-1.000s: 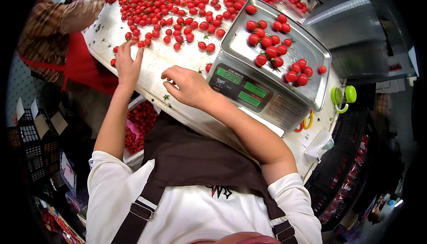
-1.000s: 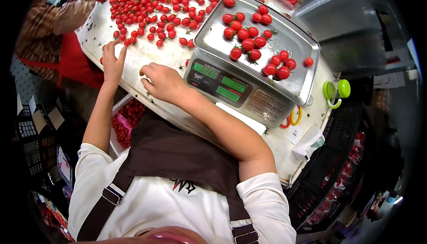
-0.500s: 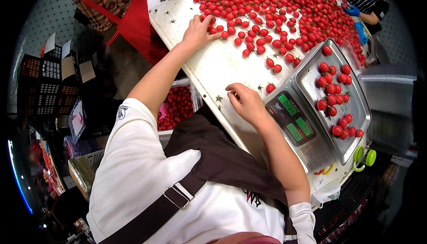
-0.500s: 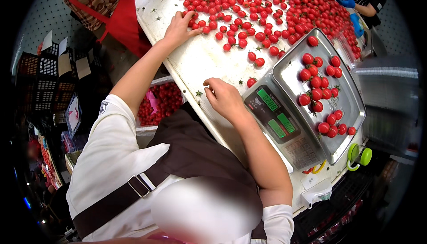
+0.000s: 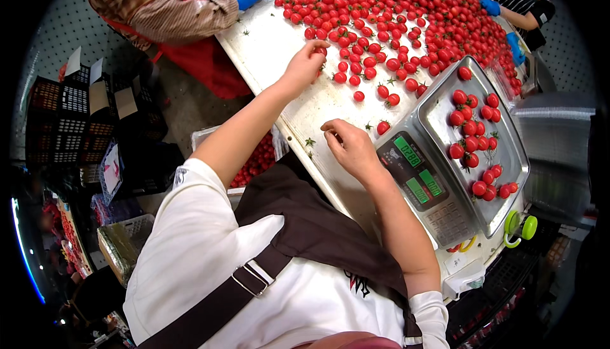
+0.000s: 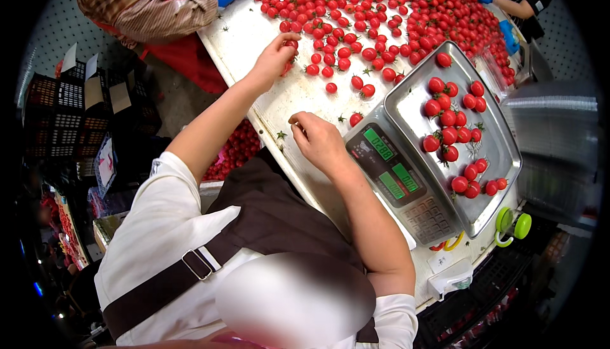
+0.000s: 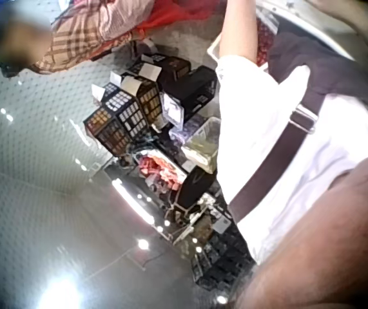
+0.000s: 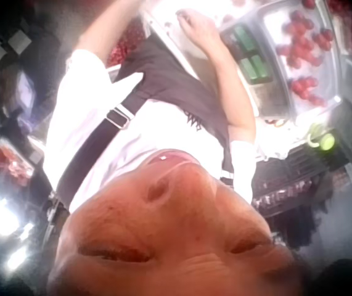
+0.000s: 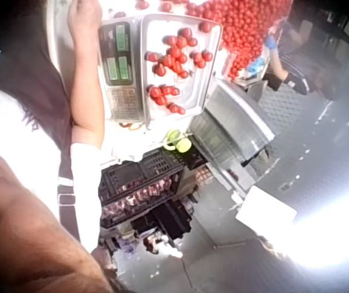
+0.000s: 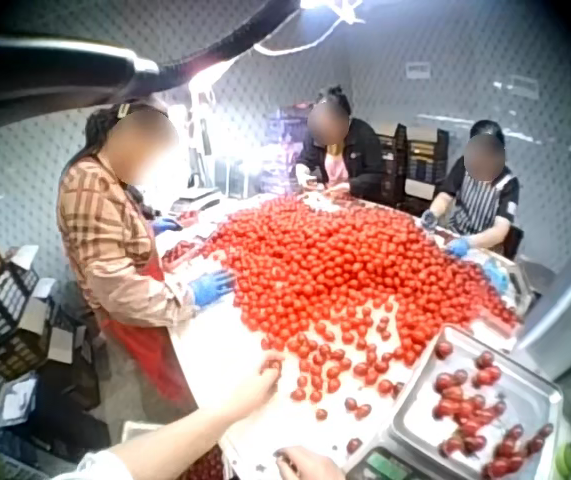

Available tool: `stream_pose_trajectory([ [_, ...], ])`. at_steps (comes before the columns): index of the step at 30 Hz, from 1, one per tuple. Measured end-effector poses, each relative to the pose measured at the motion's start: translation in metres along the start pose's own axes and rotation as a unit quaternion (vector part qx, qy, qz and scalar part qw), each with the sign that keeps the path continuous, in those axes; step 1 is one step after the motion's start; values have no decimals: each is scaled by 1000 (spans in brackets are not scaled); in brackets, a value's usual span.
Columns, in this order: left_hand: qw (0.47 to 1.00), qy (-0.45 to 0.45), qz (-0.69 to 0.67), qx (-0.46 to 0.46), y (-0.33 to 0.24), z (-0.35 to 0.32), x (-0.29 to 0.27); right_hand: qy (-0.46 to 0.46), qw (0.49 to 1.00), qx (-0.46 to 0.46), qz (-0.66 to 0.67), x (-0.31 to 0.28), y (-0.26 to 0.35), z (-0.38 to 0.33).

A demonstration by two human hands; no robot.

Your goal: The person picks cherry tomatoes from a table, places them on a digital scale, and transfers them into a plastic container. They repeat this process to fill the container, then seal it with a lid and place it on a shelf.

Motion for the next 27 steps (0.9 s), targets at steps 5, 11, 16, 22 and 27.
stream_pose_trajectory([
  [5,809,146,-538,-187,2,-35,6,-2,1000,-3,12,0,1,-1],
  [11,830,167,-509,-154,-39,-55,36,-9,1000,-11,16,2,-1,-2],
  [16,896,219,-374,-96,-77,-50,76,10,1000,14,24,4,-2,-2],
  [22,946,267,-96,159,-160,-68,175,31,999,6,-13,6,-5,-2],
  [27,890,172,137,399,-158,-79,248,9,999,5,42,7,-15,-7],
])
Point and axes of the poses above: each hand's wrist, its own z-axis towards the middle knuckle, its own x-axis out of the palm, y = z × x, the point moved 5 cm from there along z, towards the middle knuckle, and after that the axes turned 2 degrees about -z, right-handed, at the moved point
